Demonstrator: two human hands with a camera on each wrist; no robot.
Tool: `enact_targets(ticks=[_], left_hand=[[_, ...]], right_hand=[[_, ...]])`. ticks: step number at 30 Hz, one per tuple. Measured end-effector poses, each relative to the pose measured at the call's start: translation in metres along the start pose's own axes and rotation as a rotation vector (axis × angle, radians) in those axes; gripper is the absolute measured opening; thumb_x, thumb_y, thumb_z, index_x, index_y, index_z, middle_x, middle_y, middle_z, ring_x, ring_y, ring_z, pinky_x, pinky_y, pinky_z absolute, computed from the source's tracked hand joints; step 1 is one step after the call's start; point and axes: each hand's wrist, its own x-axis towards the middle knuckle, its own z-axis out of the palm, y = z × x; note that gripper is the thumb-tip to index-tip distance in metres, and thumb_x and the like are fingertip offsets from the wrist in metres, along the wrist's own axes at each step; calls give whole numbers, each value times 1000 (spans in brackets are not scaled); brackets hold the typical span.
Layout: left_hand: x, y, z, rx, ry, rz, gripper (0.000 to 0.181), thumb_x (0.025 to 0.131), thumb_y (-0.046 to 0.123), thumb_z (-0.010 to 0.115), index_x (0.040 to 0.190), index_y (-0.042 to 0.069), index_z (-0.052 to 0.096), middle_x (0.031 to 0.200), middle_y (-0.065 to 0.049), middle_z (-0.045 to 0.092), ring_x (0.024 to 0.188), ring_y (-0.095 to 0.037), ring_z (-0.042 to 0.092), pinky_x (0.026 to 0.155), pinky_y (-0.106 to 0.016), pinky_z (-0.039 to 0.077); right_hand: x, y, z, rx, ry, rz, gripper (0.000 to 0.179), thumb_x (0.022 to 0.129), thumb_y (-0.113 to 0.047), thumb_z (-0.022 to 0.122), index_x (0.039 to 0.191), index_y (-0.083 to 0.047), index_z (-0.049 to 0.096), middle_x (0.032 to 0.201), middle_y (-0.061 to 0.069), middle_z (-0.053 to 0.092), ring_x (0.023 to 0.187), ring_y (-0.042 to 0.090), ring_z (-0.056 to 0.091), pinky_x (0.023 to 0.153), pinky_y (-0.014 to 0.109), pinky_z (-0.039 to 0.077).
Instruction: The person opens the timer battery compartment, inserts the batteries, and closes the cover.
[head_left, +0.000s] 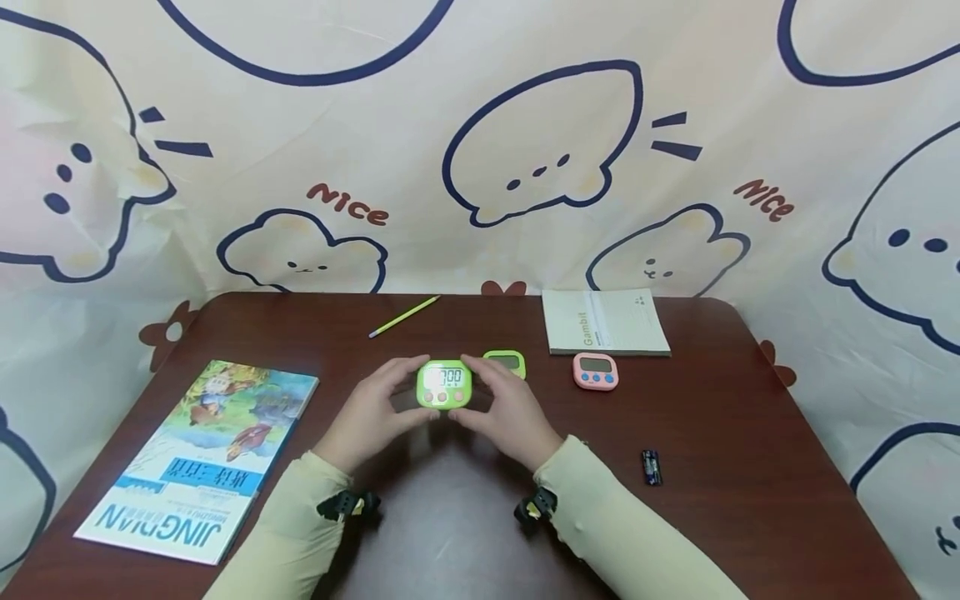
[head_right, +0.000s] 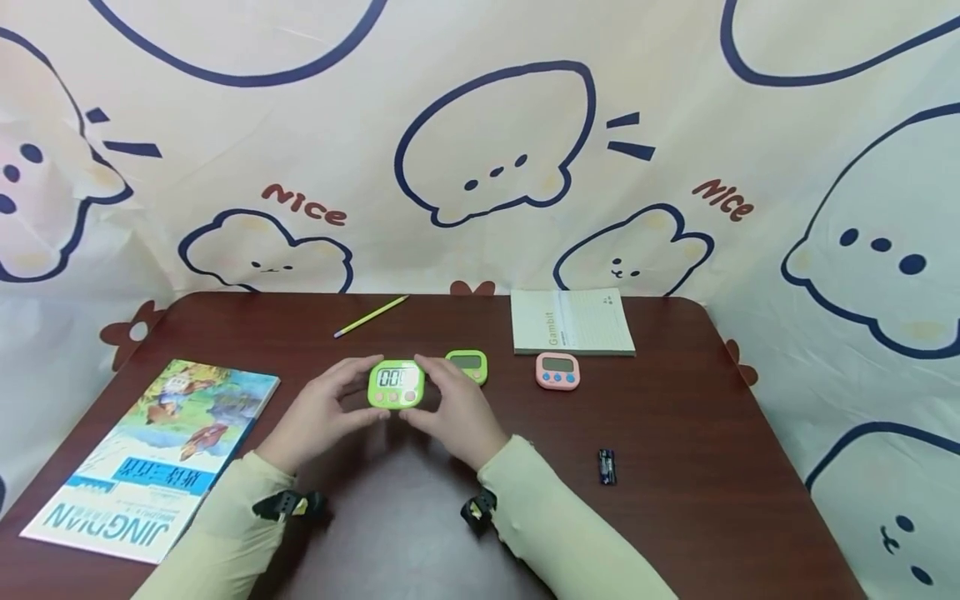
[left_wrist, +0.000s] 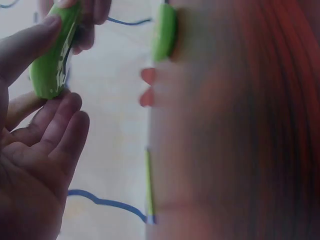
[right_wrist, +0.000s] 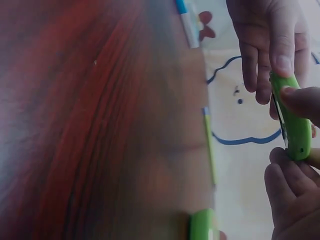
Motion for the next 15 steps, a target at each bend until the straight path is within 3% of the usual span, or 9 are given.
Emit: enact_targets(ticks=[8,15], left_hand=[[18,-34,-3,36,-61,-140,72,84,21,83,147,11,49,140,-11,57,125,-35,57,100,-53,50],[31,-53,0,48,-116,-269,71,86,25,82,148,11,49,146,-12,53,136,-36,46,110,-59,38]], right_hand=[[29,13,29,54,-7,140,73,82,-12,84,145,0,49,129,12,58,109,20,65,90,25,55],[45,19,49,-7,27,288,72,81,-14,85,144,-4,53,117,8,58,89,14,56,76,24,51]])
